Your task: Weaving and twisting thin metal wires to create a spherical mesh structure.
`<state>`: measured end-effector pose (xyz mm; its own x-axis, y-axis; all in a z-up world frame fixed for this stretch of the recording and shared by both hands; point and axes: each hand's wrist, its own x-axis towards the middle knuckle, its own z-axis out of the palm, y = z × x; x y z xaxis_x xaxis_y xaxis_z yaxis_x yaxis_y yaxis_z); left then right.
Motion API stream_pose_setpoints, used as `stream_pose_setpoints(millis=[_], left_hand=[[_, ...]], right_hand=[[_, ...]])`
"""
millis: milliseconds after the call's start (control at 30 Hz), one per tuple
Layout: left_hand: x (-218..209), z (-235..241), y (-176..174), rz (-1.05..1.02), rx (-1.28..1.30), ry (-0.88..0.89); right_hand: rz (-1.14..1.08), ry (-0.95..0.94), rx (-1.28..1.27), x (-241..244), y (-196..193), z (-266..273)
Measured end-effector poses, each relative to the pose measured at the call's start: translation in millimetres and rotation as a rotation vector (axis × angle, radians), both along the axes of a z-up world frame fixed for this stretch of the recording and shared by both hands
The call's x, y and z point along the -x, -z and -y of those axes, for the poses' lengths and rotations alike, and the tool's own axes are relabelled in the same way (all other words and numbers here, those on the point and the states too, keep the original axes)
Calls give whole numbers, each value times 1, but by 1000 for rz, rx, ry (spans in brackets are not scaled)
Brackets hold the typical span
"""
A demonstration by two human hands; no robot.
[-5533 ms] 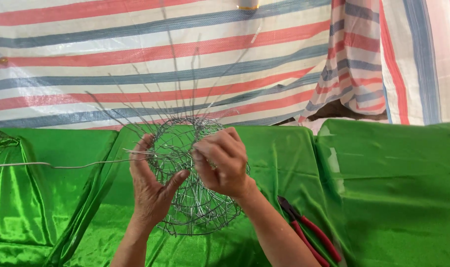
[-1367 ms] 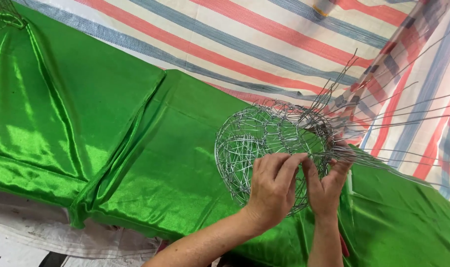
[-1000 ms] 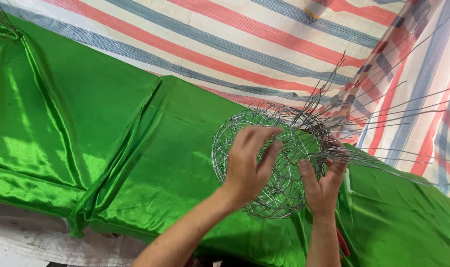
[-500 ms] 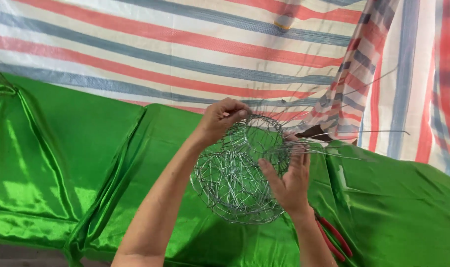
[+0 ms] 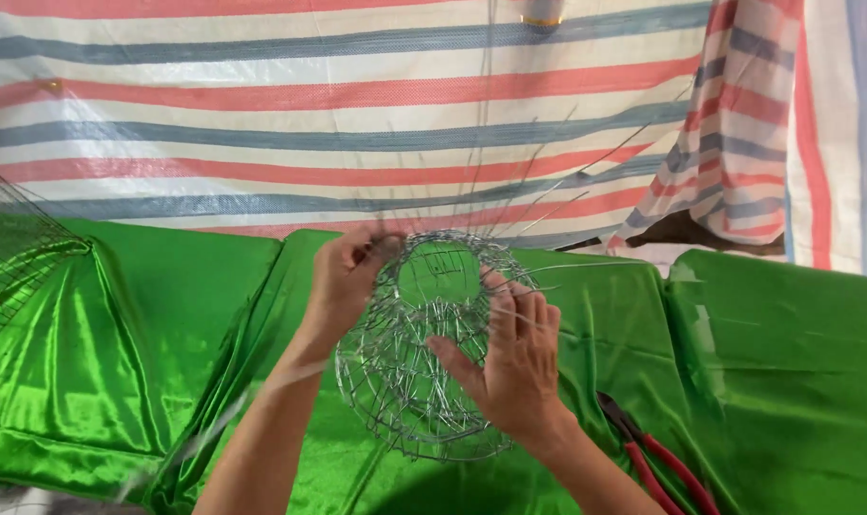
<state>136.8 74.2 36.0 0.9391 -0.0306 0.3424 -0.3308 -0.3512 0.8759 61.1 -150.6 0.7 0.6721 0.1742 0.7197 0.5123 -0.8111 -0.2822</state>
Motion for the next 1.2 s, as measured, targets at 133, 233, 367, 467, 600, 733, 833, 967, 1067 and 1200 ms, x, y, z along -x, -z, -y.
stream_pose_setpoints(millis=[133, 233, 367, 467, 600, 733, 833, 967, 1067, 1200], left_hand=[[11, 3, 5, -108, 178, 59], [19, 4, 7, -90, 197, 106], [33, 6, -8, -121, 23, 206], [38, 8, -26, -225, -22, 242], [36, 10, -39, -183, 3, 299], [27, 12, -32, -169, 38, 294], [24, 12, -22, -127, 46, 278], [19, 20, -10, 140, -35, 87], [24, 22, -8, 125, -64, 6], [35, 23, -7, 27, -79, -102]], right_hand=[[41, -47, -47, -1, -10, 4], [-2, -71, -72, 2, -14, 6], [1, -111, -101, 2, -16, 8], [14, -118, -103, 1, -17, 8], [46, -124, -81, 2, -18, 5], [38, -97, -82, 1, -14, 6], [69, -111, -77, 1, -15, 5], [25, -138, -97, -3, -13, 6], [-2, -128, -101, -4, -11, 6], [-8, -136, -100, -4, -9, 5]])
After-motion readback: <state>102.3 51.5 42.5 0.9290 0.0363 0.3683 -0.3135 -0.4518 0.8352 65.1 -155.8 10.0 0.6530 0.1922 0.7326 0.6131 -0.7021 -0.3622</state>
